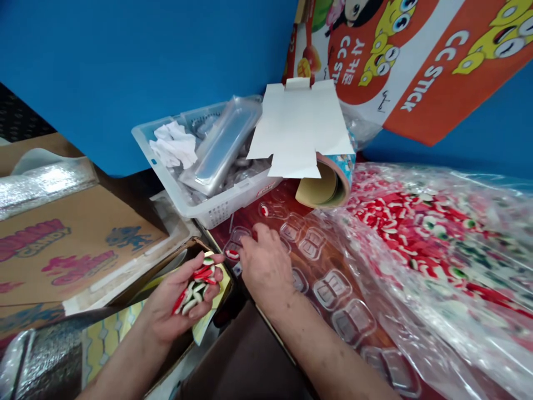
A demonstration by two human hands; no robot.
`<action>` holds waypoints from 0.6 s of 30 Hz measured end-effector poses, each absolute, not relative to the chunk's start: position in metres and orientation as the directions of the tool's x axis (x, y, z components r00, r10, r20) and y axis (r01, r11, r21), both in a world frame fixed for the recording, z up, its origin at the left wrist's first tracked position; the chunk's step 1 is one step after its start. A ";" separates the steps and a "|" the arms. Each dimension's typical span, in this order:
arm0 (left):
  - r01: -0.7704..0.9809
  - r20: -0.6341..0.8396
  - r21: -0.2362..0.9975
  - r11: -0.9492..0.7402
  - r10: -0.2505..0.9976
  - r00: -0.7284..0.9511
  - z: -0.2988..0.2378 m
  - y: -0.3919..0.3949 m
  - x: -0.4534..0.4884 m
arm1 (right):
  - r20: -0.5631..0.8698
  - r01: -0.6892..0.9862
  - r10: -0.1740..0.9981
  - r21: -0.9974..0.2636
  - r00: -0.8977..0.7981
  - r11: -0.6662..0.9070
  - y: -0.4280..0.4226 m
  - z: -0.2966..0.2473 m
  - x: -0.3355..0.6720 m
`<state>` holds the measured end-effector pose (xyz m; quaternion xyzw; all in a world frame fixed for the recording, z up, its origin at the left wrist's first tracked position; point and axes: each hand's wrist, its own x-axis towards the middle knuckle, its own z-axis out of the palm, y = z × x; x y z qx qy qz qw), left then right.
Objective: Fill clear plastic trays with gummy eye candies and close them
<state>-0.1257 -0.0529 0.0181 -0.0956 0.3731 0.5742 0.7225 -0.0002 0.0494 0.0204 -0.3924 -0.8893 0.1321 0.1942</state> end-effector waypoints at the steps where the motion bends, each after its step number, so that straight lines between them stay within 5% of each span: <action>1: -0.893 -0.649 0.304 0.332 0.758 0.061 0.018 -0.053 -0.124 | 0.280 0.609 0.737 -0.424 -0.616 0.670 0.049 0.027 0.002; 7: -0.820 -0.577 0.419 0.390 0.812 0.091 0.005 -0.063 -0.097 | 0.097 0.308 0.501 -0.685 -0.860 0.660 0.027 0.042 0.022; 11: -0.820 -0.654 0.305 0.485 0.732 0.190 -0.004 -0.068 -0.089 | 0.099 0.395 0.665 -0.737 -0.740 0.549 0.032 0.028 0.035; 14: -0.861 -0.694 0.238 0.449 0.699 0.173 -0.003 -0.065 -0.097 | 0.158 0.579 0.760 -0.556 -0.631 0.597 0.054 0.021 0.026; 18: -0.896 -0.651 0.277 0.347 0.754 0.091 0.004 -0.059 -0.110 | 0.056 0.638 0.647 -0.124 -0.761 0.760 0.079 0.021 -0.006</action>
